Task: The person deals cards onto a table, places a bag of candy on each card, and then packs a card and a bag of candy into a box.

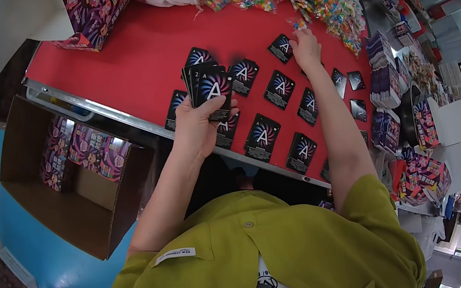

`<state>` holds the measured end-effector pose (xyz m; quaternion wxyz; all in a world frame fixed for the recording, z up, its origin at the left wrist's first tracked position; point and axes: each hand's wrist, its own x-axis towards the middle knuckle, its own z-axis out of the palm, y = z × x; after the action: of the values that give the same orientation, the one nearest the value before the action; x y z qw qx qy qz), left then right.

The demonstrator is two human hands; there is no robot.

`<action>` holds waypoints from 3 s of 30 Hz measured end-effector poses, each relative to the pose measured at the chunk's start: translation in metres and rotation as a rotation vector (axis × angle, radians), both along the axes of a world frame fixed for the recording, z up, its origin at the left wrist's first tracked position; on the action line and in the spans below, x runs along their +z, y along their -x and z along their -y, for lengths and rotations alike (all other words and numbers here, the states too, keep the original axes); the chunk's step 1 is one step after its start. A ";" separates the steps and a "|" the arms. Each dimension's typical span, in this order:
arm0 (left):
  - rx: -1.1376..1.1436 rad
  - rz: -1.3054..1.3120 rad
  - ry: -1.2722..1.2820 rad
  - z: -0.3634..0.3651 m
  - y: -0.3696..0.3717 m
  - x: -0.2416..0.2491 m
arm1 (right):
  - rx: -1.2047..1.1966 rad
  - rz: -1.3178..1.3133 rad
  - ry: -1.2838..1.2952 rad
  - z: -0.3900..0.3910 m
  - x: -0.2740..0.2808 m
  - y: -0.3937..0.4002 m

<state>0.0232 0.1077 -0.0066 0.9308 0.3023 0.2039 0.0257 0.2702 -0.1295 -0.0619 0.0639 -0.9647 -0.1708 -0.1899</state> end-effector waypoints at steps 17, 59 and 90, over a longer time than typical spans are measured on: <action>-0.100 -0.028 -0.024 0.009 0.002 -0.006 | 0.447 -0.928 -1.168 -0.096 0.072 0.158; 0.195 0.071 0.036 -0.021 -0.001 -0.010 | 0.148 0.064 -0.310 -0.088 0.012 -0.010; 0.035 0.070 -0.059 -0.011 0.009 -0.006 | 0.553 -1.037 -1.212 -0.127 0.070 0.150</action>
<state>0.0139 0.1192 -0.0123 0.9275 0.3248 0.1754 0.0584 0.1206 -0.0021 0.0080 0.6849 -0.6520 -0.2183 0.2409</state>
